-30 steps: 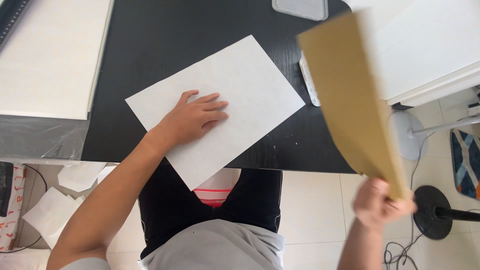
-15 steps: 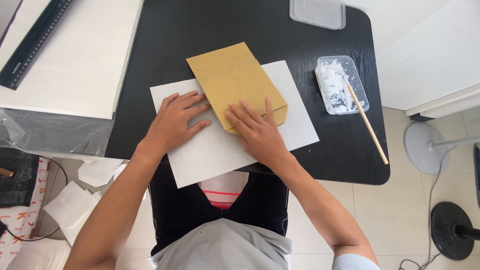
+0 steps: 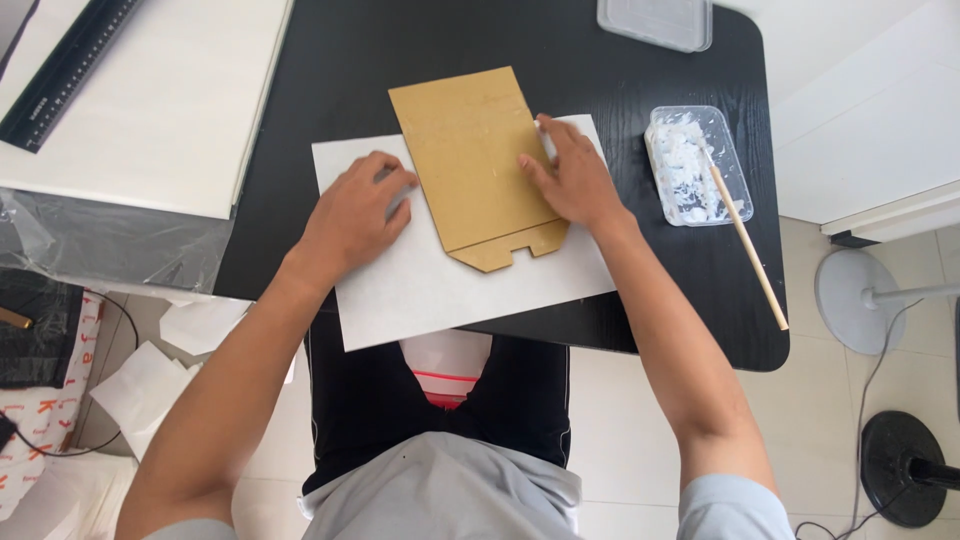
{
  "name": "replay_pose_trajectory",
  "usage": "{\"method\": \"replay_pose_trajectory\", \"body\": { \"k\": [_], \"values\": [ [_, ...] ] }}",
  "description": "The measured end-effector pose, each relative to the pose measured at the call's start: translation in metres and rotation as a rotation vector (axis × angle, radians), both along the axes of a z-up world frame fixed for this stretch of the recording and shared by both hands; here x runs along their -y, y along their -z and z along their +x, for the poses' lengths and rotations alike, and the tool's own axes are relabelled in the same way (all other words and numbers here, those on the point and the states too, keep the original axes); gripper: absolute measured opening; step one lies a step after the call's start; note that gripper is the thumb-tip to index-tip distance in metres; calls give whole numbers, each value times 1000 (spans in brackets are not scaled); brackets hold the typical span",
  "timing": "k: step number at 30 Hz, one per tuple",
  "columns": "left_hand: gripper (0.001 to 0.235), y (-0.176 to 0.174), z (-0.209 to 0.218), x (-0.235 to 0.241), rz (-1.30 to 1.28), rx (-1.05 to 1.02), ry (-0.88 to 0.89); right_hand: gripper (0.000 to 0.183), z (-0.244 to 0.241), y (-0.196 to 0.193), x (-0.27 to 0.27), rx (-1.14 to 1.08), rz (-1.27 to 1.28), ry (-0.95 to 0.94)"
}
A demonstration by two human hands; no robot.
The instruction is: The person places a white sheet of paper on a black table, positions a brown cardboard piece on top, and folds the paper edges over the cardboard. They then use a brush to apply white adhesive from a container onto the folded paper edges.
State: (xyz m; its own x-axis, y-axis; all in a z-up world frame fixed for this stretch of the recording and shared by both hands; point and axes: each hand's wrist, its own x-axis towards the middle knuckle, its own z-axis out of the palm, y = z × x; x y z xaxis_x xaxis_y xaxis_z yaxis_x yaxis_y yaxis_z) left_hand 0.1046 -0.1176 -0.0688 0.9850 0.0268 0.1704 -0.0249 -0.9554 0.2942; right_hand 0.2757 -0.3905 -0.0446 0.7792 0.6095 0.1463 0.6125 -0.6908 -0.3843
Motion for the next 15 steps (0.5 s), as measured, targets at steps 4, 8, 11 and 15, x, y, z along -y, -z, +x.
{"method": "replay_pose_trajectory", "body": {
  "k": [4,8,11,15],
  "values": [
    [36,-2,34,-3,128,-51,-96,71,-2,-14,-11,93,-205,71],
    [46,-13,55,5,141,-99,-144,70,5,-15,-22,134,-351,112],
    [51,-15,60,6,142,-48,-154,68,15,-11,-22,170,-396,124],
    [45,-14,51,2,11,-13,-139,53,16,-6,-13,93,-197,83]
  ]
}}
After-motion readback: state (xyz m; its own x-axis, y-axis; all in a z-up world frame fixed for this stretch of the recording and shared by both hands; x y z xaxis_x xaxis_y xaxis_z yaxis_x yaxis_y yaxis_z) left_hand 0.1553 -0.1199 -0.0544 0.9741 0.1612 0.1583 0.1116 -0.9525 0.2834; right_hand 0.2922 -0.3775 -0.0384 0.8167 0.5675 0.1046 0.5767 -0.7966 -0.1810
